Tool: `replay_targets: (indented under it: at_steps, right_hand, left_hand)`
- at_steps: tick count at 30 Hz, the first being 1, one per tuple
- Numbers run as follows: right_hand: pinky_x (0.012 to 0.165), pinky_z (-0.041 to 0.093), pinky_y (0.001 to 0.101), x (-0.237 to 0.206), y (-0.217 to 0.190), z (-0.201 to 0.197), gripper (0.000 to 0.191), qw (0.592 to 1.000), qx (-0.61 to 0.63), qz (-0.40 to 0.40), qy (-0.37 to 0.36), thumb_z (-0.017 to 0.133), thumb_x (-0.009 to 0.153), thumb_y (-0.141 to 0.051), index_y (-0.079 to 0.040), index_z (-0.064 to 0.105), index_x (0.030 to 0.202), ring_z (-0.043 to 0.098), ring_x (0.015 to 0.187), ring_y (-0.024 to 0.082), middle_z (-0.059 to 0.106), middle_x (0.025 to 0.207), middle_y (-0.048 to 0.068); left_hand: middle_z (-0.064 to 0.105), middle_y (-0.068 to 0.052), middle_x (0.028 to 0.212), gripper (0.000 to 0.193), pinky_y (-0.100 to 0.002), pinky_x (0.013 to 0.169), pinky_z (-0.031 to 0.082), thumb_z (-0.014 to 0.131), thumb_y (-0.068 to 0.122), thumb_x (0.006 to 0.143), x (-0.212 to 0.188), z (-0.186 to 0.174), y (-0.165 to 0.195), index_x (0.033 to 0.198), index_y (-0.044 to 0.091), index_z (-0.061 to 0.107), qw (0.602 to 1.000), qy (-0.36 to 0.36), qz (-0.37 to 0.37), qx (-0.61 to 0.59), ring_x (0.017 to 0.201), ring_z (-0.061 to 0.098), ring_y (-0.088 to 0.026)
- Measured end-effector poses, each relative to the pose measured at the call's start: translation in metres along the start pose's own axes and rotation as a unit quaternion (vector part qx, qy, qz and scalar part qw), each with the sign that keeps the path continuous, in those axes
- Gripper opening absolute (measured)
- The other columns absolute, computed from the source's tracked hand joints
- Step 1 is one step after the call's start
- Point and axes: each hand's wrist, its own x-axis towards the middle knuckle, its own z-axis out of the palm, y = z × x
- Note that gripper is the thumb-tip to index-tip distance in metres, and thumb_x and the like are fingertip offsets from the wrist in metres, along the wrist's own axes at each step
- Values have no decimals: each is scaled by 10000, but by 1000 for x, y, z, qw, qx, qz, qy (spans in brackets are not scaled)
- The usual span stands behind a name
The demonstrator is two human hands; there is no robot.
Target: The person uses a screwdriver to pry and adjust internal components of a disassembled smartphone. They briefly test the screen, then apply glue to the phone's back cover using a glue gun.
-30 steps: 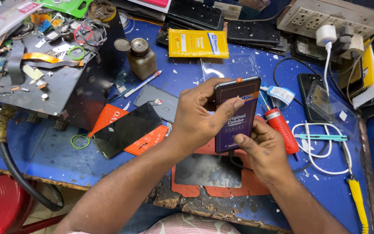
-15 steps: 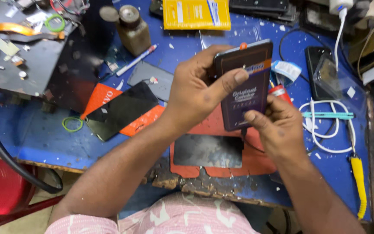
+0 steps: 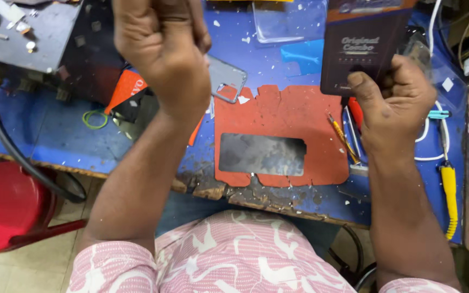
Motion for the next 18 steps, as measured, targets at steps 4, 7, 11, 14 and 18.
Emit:
replay_targets:
  at_steps: [4, 7, 11, 14, 18]
  right_hand:
    - [750, 556, 258, -7, -17, 1, 180, 967, -229, -85, -70, 818, 1014, -32, 32, 705, 1139, 684, 843, 131, 734, 971, 85]
    - [661, 541, 341, -13, -34, 5, 219, 884, -409, -182, -135, 885, 924, -34, 11, 741, 1083, 681, 802, 245, 714, 941, 144]
    - [698, 579, 353, -25, -47, 21, 182, 864, -365, -224, -264, 813, 909, -9, -30, 738, 1073, 726, 846, 243, 734, 973, 101]
    - [726, 597, 380, -36, -48, 36, 165, 833, -398, -248, -294, 787, 879, -4, -34, 744, 1035, 741, 857, 235, 732, 953, 84]
    - [799, 609, 373, -51, -44, 48, 246, 816, -433, -266, -276, 737, 869, -7, -19, 743, 1114, 741, 954, 256, 737, 1037, 106]
  left_hand:
    - [596, -70, 755, 276, -205, 505, 312, 503, 241, 1182, -11, -31, 45, 1113, 11, 639, 995, -64, -19, 80, 528, 471, -68]
    - [620, -54, 760, 292, -203, 545, 378, 521, 227, 1206, -27, -58, 78, 1138, -23, 656, 973, -116, -31, 199, 594, 566, -70]
    - [662, -61, 807, 175, -208, 587, 458, 578, 114, 1200, -46, -87, 97, 1201, -42, 657, 959, -133, -70, 239, 664, 619, -84]
    - [678, -78, 825, 134, -201, 560, 462, 594, 36, 1135, -63, -102, 101, 1212, -48, 664, 946, -120, -92, 286, 646, 632, -92]
    - [714, -113, 887, 113, -212, 560, 467, 611, -4, 1090, -84, -115, 102, 1178, -41, 671, 928, -126, -103, 335, 684, 672, -123]
